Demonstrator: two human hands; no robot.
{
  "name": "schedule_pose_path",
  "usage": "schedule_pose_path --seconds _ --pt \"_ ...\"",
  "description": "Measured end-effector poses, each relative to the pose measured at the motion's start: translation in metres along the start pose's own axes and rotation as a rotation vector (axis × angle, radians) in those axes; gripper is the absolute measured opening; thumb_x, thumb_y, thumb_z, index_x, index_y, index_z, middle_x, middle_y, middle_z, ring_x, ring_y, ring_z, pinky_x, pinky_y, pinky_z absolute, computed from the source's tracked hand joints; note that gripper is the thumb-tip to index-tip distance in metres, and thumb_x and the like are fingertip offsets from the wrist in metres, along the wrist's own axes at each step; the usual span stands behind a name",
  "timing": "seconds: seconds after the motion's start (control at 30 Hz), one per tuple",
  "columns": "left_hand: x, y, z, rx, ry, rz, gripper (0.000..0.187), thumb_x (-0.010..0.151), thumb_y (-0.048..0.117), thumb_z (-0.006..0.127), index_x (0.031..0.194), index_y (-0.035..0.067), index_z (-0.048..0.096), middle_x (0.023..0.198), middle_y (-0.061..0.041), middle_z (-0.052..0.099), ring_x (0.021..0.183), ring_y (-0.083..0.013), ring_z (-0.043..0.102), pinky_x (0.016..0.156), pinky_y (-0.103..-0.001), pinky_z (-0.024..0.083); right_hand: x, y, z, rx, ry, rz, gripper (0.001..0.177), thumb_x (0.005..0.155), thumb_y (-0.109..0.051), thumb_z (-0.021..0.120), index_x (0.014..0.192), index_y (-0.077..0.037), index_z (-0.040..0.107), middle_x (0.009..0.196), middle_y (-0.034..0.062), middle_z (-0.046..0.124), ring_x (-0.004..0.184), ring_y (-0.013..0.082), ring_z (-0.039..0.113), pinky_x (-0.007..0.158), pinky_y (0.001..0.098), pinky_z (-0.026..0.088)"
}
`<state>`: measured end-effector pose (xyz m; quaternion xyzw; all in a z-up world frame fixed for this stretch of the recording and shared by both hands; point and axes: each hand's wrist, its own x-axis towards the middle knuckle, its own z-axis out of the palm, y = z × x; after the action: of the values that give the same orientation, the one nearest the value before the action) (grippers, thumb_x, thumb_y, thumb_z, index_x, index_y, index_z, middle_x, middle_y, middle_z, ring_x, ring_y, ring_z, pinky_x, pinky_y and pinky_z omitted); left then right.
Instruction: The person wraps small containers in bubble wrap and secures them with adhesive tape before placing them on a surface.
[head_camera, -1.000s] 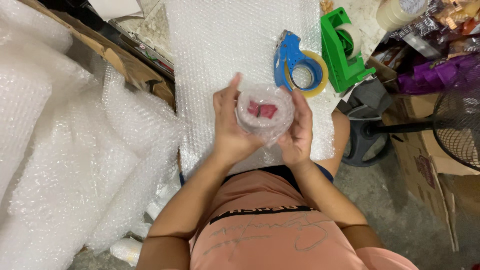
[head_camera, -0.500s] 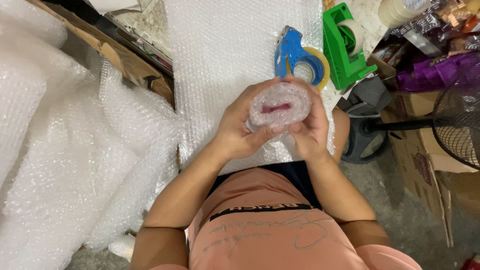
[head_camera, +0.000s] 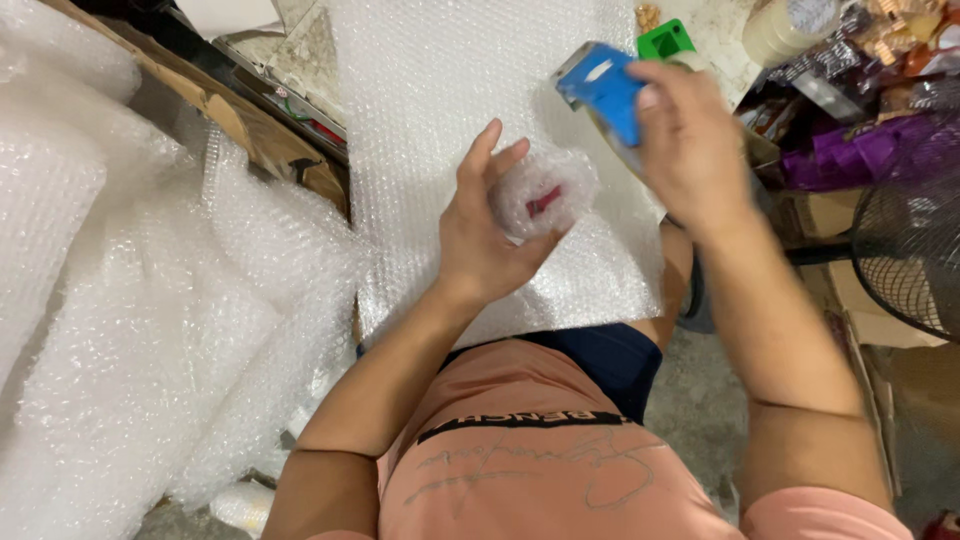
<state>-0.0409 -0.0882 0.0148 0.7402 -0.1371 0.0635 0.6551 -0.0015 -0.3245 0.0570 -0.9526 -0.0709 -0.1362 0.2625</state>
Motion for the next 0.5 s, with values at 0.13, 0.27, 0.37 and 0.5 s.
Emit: schedule_pose_path --seconds 0.13,0.27,0.37,0.5 --pt "-0.001 0.016 0.006 0.206 0.044 0.220 0.119 0.071 0.017 0.096 0.158 0.003 0.016 0.146 -0.029 0.051 0.130 -0.0391 0.060 0.107 -0.042 0.054 0.006 -0.055 -0.100 0.101 -0.058 -0.389 0.046 0.101 -0.012 0.078 0.138 0.001 0.053 0.131 0.0199 0.059 0.122 0.0281 0.060 0.104 0.0381 0.051" --pt "0.002 0.016 0.014 0.380 0.178 0.471 0.125 0.067 0.020 0.091 0.159 -0.001 0.009 0.144 -0.042 0.035 0.132 -0.0539 0.045 0.106 -0.048 0.050 0.011 -0.102 -0.127 0.216 -0.212 -0.214 0.043 0.103 -0.021 0.073 0.140 -0.005 0.056 0.128 0.0119 0.062 0.115 0.0216 0.066 0.098 0.0336 0.056" --pt "-0.005 0.001 0.014 0.028 -0.038 0.039 0.110 0.089 0.018 0.085 0.162 -0.003 0.006 0.146 -0.023 0.059 0.128 -0.0293 0.068 0.104 -0.034 0.060 0.013 -0.116 -0.122 -0.325 -0.516 -0.133 0.058 0.085 -0.029 0.082 0.137 -0.008 0.070 0.096 0.0172 0.070 0.075 0.0273 0.069 0.071 0.0382 0.057" --pt "0.016 -0.035 0.005 0.326 0.044 0.362 0.062 0.091 0.014 0.090 0.144 0.012 0.057 0.139 -0.018 0.067 0.132 -0.0321 0.065 0.115 -0.039 0.056 -0.011 -0.119 -0.148 -0.265 -0.399 -0.265 0.056 0.085 -0.028 0.082 0.132 -0.003 0.069 0.096 0.0172 0.072 0.076 0.0236 0.070 0.069 0.0357 0.057"
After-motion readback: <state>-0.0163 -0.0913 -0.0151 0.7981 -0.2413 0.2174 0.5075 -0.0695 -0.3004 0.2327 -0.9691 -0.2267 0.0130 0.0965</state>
